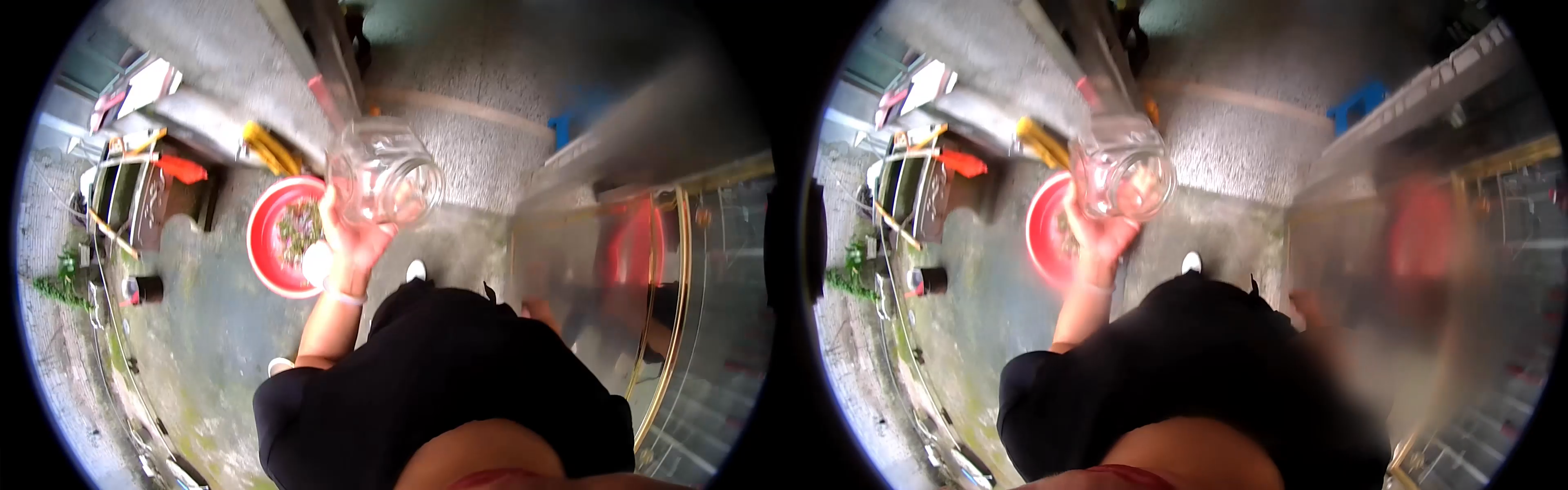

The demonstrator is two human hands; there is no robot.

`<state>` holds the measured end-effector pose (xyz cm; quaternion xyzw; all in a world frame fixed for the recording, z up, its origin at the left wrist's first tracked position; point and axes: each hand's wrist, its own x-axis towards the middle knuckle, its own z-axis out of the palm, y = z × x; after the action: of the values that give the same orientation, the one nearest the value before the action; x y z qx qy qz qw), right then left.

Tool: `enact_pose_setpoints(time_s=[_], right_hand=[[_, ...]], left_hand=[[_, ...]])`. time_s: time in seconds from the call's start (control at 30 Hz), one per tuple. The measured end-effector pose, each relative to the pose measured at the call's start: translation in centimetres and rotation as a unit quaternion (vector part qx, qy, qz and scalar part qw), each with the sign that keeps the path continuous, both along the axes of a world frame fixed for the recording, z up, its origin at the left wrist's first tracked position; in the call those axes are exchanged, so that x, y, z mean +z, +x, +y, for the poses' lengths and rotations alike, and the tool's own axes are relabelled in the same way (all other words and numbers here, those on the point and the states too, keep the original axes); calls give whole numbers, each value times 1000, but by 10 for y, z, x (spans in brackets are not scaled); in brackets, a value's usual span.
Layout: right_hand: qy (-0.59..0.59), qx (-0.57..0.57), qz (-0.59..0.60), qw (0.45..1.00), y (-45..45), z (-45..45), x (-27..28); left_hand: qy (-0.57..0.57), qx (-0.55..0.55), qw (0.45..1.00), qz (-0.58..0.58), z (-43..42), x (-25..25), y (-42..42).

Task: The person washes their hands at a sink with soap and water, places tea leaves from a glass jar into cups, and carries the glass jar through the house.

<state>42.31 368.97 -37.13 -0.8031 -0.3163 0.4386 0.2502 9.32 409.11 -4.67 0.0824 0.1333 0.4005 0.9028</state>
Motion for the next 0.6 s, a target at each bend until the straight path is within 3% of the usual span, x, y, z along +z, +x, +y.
enact_pose_setpoints(time_s=[0.07, 0.1, 0.13, 0.3, 0.37, 0.47, 0.5, 0.6], right_hand=[[-175, -57, 0, 983, 21, -8, 3], [-221, -96, 11, 971, 33, -1, 4], [-246, -133, 24, 960, 46, 11, 4], [-301, -232, 74, 922, 127, 114, -16], [-292, -225, 75, 927, 177, 171, -27], [-244, -204, 61, 946, 273, 284, -26], [-223, -194, 51, 954, 307, 326, -23], [-96, -208, 44, 972, 405, 482, 9]], left_hand=[[-83, -61, 994, -29, 39, 5, 45], [-170, -58, 984, 21, 58, 19, 72], [-260, -116, 958, -22, 83, 2, 94], [-192, -146, 970, -17, 193, -27, 218], [-210, -129, 969, -35, 227, -28, 259], [-145, -83, 985, -39, 287, 9, 324], [-172, -84, 979, -76, 310, 17, 343], [-148, -62, 986, -52, 371, 15, 377]])
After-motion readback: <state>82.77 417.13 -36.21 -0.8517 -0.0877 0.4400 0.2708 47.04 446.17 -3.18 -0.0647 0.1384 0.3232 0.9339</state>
